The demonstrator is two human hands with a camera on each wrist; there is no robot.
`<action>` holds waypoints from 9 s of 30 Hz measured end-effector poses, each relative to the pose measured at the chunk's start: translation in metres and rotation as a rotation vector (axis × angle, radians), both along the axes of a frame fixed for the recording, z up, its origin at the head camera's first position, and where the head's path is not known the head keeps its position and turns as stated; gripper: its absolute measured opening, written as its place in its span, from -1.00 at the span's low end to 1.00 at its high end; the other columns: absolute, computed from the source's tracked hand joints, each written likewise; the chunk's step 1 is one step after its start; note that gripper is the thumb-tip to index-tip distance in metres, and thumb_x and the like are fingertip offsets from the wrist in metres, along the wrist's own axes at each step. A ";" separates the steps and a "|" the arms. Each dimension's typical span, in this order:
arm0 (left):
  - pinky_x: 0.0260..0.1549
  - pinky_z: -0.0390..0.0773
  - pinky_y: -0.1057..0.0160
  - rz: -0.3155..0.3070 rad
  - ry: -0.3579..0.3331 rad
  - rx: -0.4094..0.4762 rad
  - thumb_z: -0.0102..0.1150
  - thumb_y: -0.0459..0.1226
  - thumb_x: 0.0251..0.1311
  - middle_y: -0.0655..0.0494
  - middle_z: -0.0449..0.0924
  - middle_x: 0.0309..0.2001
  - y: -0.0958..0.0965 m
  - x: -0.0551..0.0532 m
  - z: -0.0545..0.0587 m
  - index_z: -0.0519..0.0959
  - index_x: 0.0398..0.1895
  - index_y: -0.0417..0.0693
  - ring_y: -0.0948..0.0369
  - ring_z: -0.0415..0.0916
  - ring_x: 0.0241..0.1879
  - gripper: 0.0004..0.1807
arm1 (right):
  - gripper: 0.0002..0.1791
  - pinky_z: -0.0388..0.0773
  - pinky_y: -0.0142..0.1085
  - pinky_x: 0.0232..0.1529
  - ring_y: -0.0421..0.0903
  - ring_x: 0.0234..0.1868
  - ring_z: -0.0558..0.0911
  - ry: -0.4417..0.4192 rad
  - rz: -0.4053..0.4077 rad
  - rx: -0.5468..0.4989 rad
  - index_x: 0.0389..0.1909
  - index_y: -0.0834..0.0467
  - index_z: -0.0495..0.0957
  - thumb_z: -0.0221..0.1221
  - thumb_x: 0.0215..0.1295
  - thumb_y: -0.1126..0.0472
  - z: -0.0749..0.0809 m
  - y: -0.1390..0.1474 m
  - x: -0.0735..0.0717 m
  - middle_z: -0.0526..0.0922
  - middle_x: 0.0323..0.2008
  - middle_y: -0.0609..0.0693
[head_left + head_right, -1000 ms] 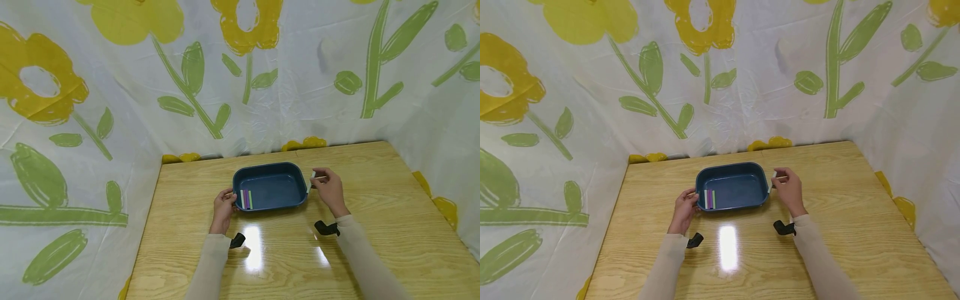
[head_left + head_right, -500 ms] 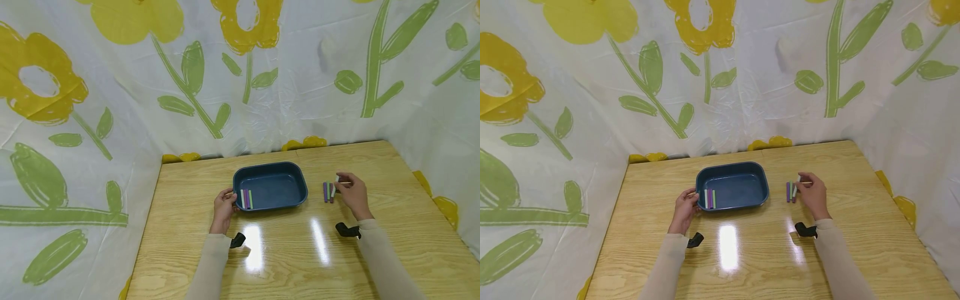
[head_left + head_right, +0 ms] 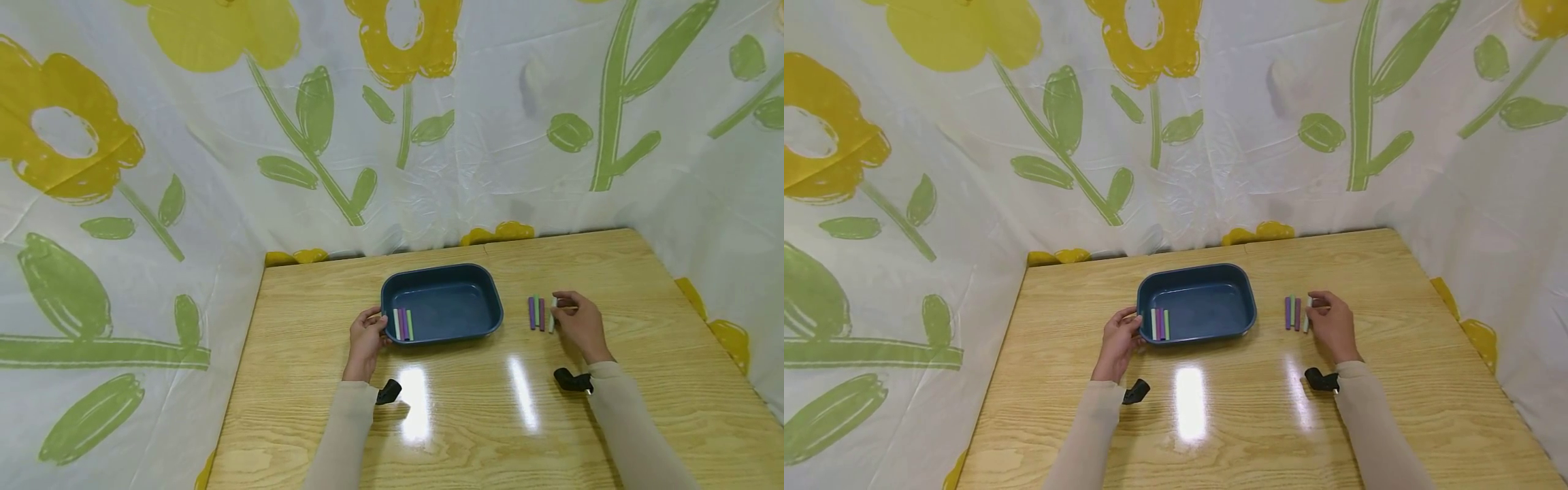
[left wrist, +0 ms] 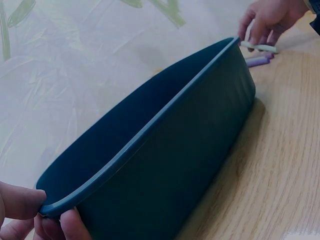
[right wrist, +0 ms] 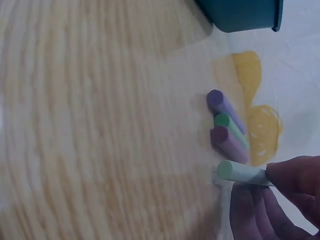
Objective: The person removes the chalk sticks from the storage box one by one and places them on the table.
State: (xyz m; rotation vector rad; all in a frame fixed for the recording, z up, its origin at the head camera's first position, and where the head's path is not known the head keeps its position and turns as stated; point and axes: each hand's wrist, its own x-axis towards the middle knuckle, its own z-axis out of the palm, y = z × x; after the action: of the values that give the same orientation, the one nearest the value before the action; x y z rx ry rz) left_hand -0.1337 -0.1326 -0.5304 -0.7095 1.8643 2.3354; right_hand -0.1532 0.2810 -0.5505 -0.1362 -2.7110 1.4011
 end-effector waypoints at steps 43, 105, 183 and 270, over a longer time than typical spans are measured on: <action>-0.45 0.50 0.32 0.003 0.001 0.006 0.12 -0.43 0.53 0.06 0.46 -0.17 0.000 -0.001 -0.003 0.47 0.29 -0.27 0.23 0.47 -0.38 -0.67 | -0.73 0.52 -0.55 -0.17 -0.05 -0.15 0.68 0.248 0.119 -0.235 0.07 0.35 0.65 0.25 0.39 0.51 0.037 -0.130 -0.012 0.71 -0.03 0.31; -0.49 0.53 0.35 0.003 0.010 0.002 0.13 -0.44 0.52 0.11 0.46 -0.23 0.002 0.000 -0.002 0.46 0.32 -0.34 0.22 0.51 -0.35 -0.63 | -0.59 0.67 -0.01 0.01 0.11 -0.05 0.71 -0.184 0.413 -0.028 0.18 0.31 0.62 0.36 0.33 0.43 0.017 -0.248 -0.030 0.73 -0.08 0.20; -0.47 0.53 0.34 0.002 0.020 0.002 0.13 -0.45 0.51 0.08 0.48 -0.22 0.001 0.001 -0.005 0.45 0.28 -0.35 0.24 0.50 -0.39 -0.65 | -0.65 0.59 -0.47 -0.30 -0.29 -0.28 0.66 0.204 0.154 -0.380 0.17 0.41 0.57 0.26 0.39 0.53 0.033 -0.145 -0.009 0.61 -0.05 0.33; -0.41 0.54 0.30 0.026 -0.014 0.010 0.15 -0.44 0.50 0.07 0.49 -0.19 -0.001 -0.001 -0.004 0.50 0.27 -0.27 0.17 0.49 -0.33 -0.67 | -0.73 0.56 -0.60 -0.31 -0.39 -0.28 0.59 0.219 0.071 -0.253 0.10 0.51 0.58 0.18 0.42 0.57 0.039 -0.095 -0.002 0.64 -0.04 0.47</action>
State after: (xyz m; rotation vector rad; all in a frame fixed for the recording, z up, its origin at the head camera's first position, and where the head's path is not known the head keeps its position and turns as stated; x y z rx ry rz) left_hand -0.1350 -0.1335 -0.5342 -0.7520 1.8471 2.3475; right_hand -0.1549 0.1863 -0.5116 0.0937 -2.3783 1.6672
